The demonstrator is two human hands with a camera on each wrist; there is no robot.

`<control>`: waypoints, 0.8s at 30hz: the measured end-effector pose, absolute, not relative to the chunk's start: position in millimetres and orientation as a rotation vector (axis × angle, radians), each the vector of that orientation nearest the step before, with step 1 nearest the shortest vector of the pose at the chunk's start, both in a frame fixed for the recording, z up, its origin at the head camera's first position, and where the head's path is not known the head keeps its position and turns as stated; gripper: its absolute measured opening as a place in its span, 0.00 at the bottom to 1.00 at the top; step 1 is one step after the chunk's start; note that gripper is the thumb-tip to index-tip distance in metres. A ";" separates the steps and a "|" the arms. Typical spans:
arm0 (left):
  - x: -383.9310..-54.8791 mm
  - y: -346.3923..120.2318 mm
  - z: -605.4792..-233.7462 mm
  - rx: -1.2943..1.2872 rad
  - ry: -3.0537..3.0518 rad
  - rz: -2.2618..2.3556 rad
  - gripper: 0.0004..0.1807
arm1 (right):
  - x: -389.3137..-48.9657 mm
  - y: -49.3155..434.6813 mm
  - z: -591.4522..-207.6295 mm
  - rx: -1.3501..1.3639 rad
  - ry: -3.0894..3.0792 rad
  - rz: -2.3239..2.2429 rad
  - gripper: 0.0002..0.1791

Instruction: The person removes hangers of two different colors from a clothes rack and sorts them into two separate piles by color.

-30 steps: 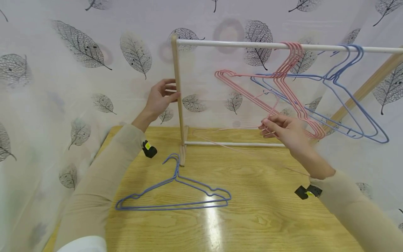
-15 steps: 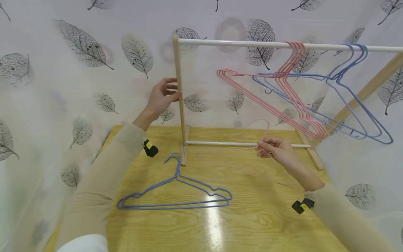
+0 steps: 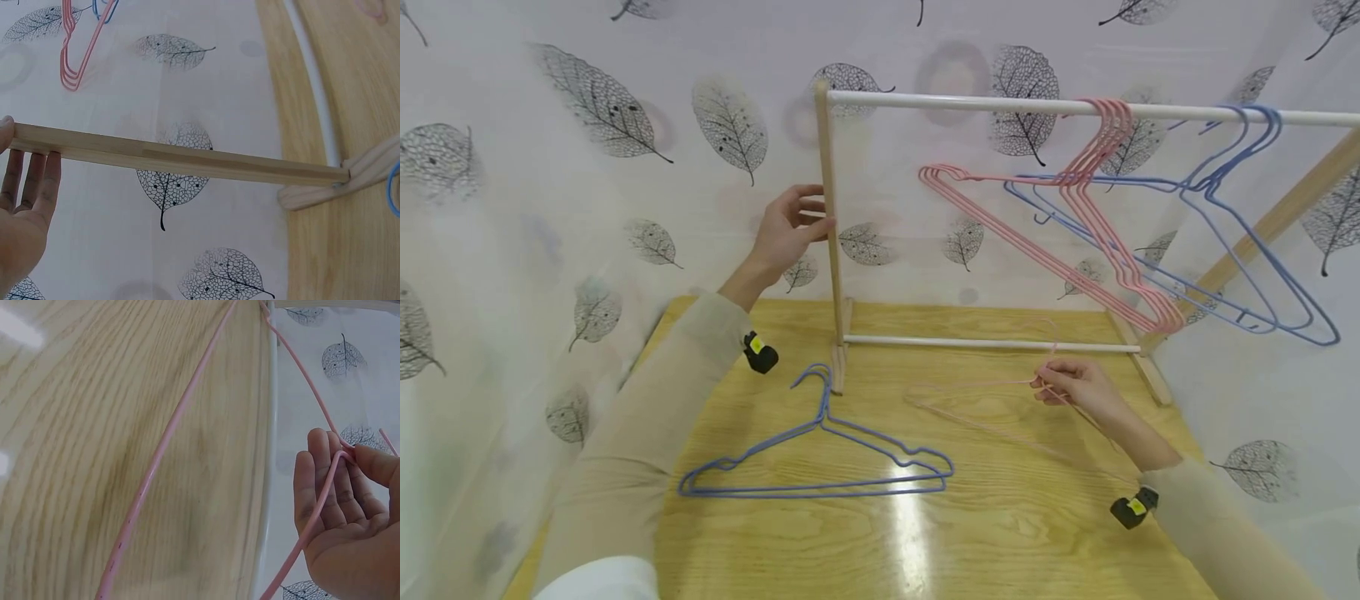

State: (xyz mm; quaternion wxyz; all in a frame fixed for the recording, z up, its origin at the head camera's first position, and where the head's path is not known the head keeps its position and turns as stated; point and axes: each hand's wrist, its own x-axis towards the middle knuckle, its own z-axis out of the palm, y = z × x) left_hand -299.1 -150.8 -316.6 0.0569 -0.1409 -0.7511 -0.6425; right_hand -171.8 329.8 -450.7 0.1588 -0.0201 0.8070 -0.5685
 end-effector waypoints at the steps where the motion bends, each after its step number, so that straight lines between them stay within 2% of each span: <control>1: -299.3 -150.8 -316.5 -0.428 -2.280 -1.945 0.26 | -171.3 332.9 -453.7 -0.051 2.314 -1.616 0.21; 11: -299.3 -151.7 -315.4 -0.425 -2.292 -1.926 0.26 | -169.1 355.0 -474.8 0.000 2.403 -1.486 0.30; 24: -298.2 -151.0 -314.2 -0.419 -2.300 -1.929 0.26 | -172.8 366.5 -494.7 0.055 2.310 -1.467 0.32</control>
